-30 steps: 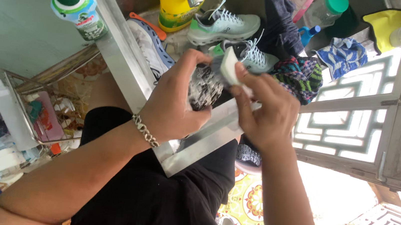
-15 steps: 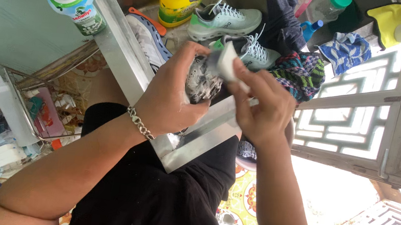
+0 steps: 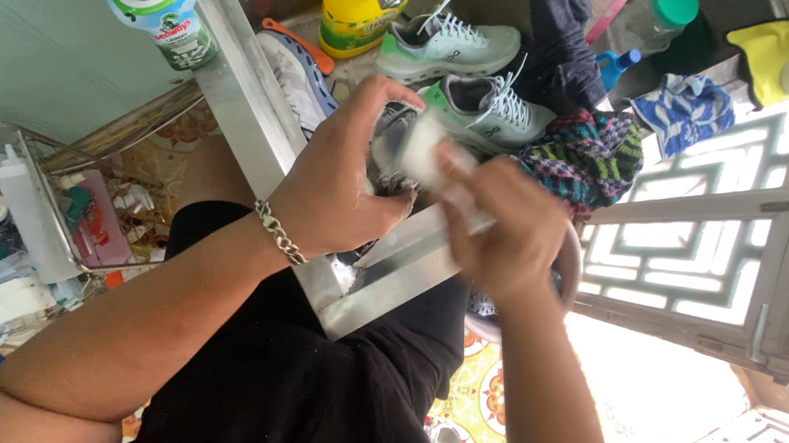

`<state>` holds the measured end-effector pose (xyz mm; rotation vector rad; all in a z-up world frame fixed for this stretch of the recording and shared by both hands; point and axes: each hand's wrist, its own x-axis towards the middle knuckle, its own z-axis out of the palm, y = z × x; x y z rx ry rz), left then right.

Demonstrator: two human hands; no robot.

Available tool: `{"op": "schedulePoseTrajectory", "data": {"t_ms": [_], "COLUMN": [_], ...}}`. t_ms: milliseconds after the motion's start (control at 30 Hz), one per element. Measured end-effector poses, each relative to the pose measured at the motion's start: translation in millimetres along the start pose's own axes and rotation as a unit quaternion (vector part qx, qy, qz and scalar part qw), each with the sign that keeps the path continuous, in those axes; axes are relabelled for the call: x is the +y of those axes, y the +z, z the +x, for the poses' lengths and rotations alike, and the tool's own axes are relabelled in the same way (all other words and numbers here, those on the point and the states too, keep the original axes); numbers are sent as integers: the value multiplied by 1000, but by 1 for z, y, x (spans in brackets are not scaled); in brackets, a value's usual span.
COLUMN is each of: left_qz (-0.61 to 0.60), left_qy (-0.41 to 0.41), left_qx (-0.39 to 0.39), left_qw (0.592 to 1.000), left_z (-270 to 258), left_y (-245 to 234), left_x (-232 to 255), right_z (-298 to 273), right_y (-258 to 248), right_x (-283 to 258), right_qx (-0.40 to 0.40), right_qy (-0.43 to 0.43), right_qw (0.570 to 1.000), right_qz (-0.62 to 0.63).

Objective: The person cleans shoes in a sink by rinsing them under a faucet and scrubbing them with a white brush and soap.

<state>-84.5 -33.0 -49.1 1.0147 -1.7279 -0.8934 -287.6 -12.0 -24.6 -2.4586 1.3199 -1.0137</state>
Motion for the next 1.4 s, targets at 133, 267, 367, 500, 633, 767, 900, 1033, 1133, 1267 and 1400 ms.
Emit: {"op": "schedulePoseTrajectory", "data": {"t_ms": [133, 267, 367, 500, 633, 767, 900, 1033, 1133, 1267, 1400], "left_qz": [-3, -20, -21, -26, -24, -34, -240, -294, -263, -146, -257], "left_qy": [8, 30, -2, -22, 29, 34, -47, -74, -95, 13, -138], "left_qx": [2, -12, -16, -24, -22, -25, -15, 40, 60, 90, 75], "left_qw": [1000, 999, 1000, 999, 999, 999, 970, 952, 958, 985, 954], "left_z": [4, 3, 3, 5, 4, 7, 12, 20, 16, 26, 27], "left_y": [1, -5, -2, -7, -10, -7, -10, 9, 18, 17, 19], "left_x": [-2, -5, -1, -1, -5, -7, -15, -29, -36, -41, -36], "right_z": [2, -1, 8, -7, -4, -20, -16, -28, -23, -39, -29], "right_y": [-1, 5, 3, 10, 16, 24, 33, 43, 39, 43, 49], "right_x": [8, 7, 18, 2, 15, -1, 16, 10, 20, -8, 23], "right_qx": [12, 5, 33, 17, 46, 38, 74, 75, 95, 81, 117], "right_qy": [-3, -14, 52, 6, 50, 13, 94, 35, 93, 7, 65], "right_qw": [999, 1000, 997, 1000, 998, 999, 992, 996, 991, 997, 991], "right_qz": [-43, -22, -37, -8, 9, 35, 40, 12, 21, -5, 28]}}
